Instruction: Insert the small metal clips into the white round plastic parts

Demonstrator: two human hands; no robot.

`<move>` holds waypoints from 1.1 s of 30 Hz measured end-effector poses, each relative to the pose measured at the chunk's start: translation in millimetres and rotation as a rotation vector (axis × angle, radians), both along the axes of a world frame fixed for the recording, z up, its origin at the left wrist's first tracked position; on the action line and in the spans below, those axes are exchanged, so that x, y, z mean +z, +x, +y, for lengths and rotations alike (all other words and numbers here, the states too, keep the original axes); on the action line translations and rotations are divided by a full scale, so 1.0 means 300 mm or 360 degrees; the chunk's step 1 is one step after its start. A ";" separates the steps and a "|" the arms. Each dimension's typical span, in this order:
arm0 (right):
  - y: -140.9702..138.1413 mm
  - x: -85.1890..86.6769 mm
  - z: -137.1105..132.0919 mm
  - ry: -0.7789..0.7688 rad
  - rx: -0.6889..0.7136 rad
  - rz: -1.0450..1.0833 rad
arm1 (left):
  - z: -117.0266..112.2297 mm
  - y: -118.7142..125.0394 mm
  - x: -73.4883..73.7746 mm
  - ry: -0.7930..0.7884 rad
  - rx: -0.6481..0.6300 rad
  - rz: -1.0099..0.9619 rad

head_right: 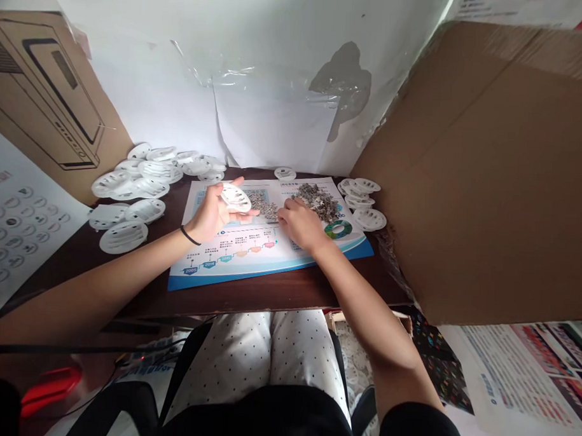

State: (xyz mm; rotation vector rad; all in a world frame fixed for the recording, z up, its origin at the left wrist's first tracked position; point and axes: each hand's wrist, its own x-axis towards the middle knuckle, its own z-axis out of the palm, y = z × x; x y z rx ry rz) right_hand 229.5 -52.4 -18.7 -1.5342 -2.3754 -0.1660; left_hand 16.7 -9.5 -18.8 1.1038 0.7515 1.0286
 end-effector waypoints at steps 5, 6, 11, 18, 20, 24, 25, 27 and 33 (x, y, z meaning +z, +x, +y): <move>-0.008 -0.042 0.022 0.0048 0.0054 -0.0108 | -0.010 0.005 -0.028 0.0037 -0.0107 -0.0003; -0.007 -0.049 0.027 0.0059 0.0077 -0.0121 | -0.012 0.005 -0.029 0.0042 -0.0126 0.0006; 0.000 -0.077 0.038 0.0140 0.0176 -0.0235 | -0.018 0.007 -0.018 0.0004 -0.0160 0.0048; -0.041 -0.074 0.015 0.0188 -0.0037 0.0327 | -0.022 0.007 -0.018 -0.0130 -0.0181 0.0134; -0.074 -0.072 -0.002 0.0177 -0.0028 0.0590 | -0.018 0.008 -0.029 -0.0122 -0.0241 0.0121; -0.125 -0.081 -0.025 0.0079 0.0033 0.0768 | -0.007 0.014 -0.048 -0.0100 -0.0292 0.0084; -0.130 -0.085 -0.027 0.0044 0.0018 0.0778 | -0.006 0.015 -0.050 -0.0097 -0.0263 0.0088; -0.134 -0.093 -0.025 -0.0019 -0.0012 0.0790 | -0.007 0.018 -0.050 -0.0077 -0.0190 0.0124; -0.140 -0.090 -0.022 -0.0058 -0.0086 0.0781 | -0.020 0.020 -0.048 0.0012 -0.0182 0.0218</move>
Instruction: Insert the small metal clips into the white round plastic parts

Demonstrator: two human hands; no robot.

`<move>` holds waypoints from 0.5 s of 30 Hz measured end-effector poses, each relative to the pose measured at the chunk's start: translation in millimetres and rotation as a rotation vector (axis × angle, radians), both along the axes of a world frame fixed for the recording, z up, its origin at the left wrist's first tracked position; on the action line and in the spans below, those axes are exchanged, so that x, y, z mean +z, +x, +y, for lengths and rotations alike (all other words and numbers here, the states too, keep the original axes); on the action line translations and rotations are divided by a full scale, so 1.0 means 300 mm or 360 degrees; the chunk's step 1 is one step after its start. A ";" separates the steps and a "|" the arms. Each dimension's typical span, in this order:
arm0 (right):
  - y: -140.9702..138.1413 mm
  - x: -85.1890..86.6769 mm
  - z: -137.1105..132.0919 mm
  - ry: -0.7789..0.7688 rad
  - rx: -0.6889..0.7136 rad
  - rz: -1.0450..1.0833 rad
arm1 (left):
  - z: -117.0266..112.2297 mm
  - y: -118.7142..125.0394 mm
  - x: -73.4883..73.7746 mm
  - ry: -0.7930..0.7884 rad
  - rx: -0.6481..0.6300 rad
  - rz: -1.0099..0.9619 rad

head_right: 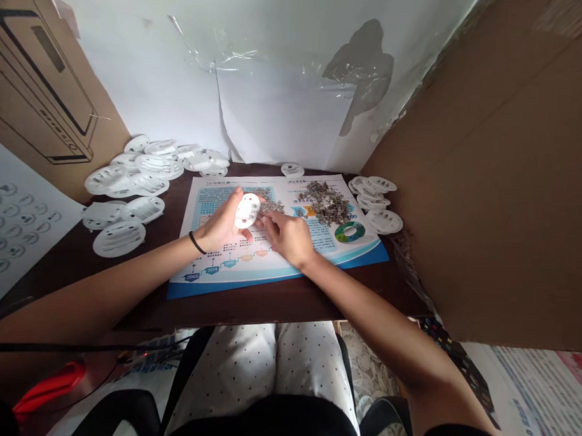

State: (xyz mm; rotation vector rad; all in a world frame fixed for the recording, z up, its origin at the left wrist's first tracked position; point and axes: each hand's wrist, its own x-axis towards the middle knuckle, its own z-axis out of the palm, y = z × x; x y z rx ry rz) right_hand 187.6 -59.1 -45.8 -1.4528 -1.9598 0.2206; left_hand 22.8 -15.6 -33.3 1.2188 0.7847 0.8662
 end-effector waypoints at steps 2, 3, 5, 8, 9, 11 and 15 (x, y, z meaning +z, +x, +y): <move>-0.004 0.002 0.001 -0.0001 -0.0030 0.0011 | -0.003 0.001 -0.002 -0.0003 -0.0017 -0.0006; -0.005 0.003 0.002 0.0000 -0.0040 0.0022 | -0.004 0.002 -0.002 0.0003 -0.0021 -0.0005; -0.007 0.002 0.004 0.0003 -0.0030 0.0047 | -0.007 0.004 -0.001 0.0035 -0.0022 0.0026; -0.008 -0.002 0.009 0.0005 0.0019 0.0072 | -0.013 0.008 0.004 0.0086 -0.0022 0.0097; -0.008 -0.003 0.010 0.0007 0.0031 0.0077 | -0.015 0.009 0.005 0.0103 -0.0019 0.0114; -0.009 -0.005 0.010 0.0007 0.0037 0.0084 | -0.018 0.010 0.007 0.0142 -0.0016 0.0136; -0.010 -0.006 0.006 0.0013 0.0050 0.0076 | -0.020 0.011 0.004 0.0201 -0.0020 0.0171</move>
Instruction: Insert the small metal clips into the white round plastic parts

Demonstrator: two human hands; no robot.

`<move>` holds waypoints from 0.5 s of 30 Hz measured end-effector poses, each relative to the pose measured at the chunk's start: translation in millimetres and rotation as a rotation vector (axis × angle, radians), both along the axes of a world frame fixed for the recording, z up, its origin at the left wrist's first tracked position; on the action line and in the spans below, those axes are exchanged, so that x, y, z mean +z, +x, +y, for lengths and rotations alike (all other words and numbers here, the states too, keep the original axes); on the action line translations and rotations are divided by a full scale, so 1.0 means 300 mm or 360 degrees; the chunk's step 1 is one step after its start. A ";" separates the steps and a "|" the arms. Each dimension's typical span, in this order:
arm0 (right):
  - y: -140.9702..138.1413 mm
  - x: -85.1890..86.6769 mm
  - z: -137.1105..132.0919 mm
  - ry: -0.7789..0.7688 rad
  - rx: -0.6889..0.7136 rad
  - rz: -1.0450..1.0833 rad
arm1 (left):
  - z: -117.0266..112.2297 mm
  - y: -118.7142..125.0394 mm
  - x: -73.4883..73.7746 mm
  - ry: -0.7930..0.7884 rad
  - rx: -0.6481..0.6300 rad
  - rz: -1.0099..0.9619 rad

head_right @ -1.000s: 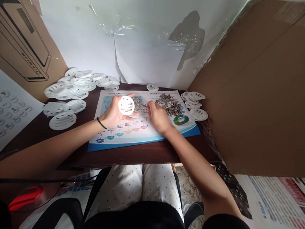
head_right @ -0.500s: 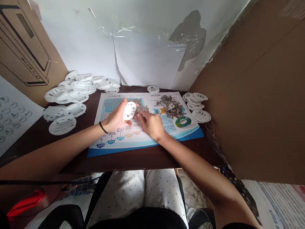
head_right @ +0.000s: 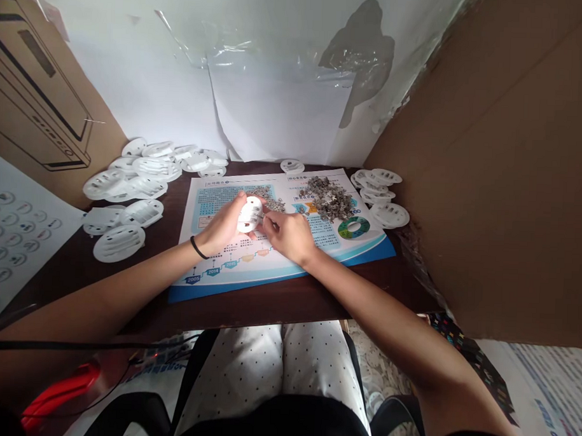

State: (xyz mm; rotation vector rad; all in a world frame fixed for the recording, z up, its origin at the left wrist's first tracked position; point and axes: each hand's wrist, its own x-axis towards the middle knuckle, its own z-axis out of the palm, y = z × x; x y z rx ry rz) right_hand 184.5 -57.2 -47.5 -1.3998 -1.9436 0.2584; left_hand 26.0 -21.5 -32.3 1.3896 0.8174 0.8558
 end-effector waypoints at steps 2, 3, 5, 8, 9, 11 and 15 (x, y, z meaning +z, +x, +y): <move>0.000 0.002 -0.003 -0.0005 -0.0009 -0.0014 | 0.001 0.001 -0.003 0.0006 -0.0002 -0.0006; -0.001 0.003 -0.005 -0.0008 -0.0018 -0.0026 | 0.001 0.001 -0.003 0.0009 -0.0003 -0.0006; 0.000 0.006 -0.006 -0.0019 -0.0032 -0.0059 | 0.002 0.002 -0.004 0.0024 -0.0004 0.0005; 0.000 0.008 -0.007 -0.0031 -0.0035 -0.0113 | 0.001 0.004 -0.002 0.0040 -0.0013 0.0020; -0.001 0.009 -0.006 -0.0026 -0.0041 -0.0129 | 0.001 0.005 -0.002 0.0038 -0.0016 0.0018; -0.002 0.008 -0.006 -0.0015 -0.0056 -0.0159 | 0.000 0.006 -0.002 0.0023 -0.0013 0.0013; -0.007 0.009 -0.005 -0.0034 -0.0057 -0.0180 | -0.004 0.008 -0.003 0.0033 -0.0011 0.0020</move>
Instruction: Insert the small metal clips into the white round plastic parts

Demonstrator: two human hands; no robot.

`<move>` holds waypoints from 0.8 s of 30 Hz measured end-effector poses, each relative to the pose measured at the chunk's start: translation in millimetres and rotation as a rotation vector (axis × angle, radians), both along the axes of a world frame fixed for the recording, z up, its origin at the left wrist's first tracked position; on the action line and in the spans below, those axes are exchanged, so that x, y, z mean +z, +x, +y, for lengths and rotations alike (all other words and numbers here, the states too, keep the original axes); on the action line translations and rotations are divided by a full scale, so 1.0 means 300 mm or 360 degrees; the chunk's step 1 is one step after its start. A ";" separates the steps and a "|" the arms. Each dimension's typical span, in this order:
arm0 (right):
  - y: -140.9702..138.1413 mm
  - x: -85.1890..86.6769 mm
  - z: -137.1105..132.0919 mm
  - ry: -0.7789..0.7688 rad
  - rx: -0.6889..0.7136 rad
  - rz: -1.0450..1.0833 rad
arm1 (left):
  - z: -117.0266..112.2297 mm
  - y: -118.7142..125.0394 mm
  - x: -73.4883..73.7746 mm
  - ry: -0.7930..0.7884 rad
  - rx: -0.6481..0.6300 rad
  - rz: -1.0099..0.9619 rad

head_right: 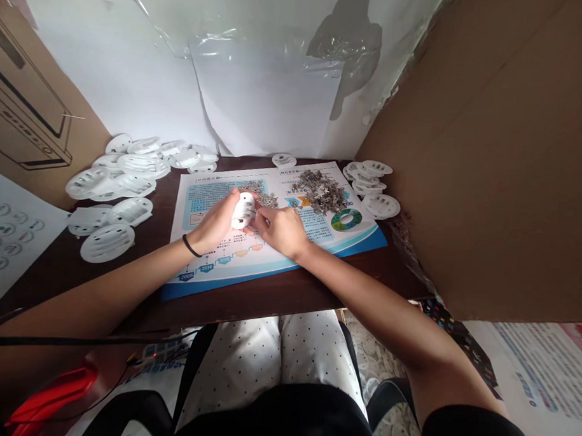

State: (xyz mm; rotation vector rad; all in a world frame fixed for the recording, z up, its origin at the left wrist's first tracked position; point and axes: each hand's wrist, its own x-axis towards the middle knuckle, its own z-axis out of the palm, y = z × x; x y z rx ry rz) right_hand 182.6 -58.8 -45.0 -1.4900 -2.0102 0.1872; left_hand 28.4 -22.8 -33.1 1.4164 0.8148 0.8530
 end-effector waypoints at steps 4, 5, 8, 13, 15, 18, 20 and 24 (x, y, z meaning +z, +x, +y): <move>0.000 0.001 0.000 -0.0005 0.0001 0.0009 | -0.001 -0.001 -0.002 0.0009 -0.0013 0.0003; 0.000 0.002 0.000 -0.0011 0.0004 0.0010 | 0.000 -0.001 -0.002 0.0008 -0.0010 0.0002; 0.002 0.006 -0.001 -0.0025 0.0022 0.0013 | 0.002 -0.003 -0.005 0.0006 -0.0007 0.0004; 0.002 0.009 -0.001 -0.0031 0.0045 0.0029 | -0.002 -0.003 -0.006 -0.0049 0.0015 -0.0040; 0.001 0.007 0.000 -0.0034 0.0038 0.0029 | -0.006 -0.001 -0.003 -0.0085 0.0017 -0.0074; 0.000 0.003 0.001 -0.0057 0.0059 0.0050 | -0.013 0.004 0.006 -0.0093 0.0037 -0.0085; 0.000 0.001 0.002 -0.0060 0.0087 0.0069 | -0.016 0.006 0.011 -0.0100 0.0055 -0.0070; -0.002 0.000 0.005 -0.0039 0.0083 0.0062 | -0.015 0.007 0.014 -0.0150 0.0081 -0.0048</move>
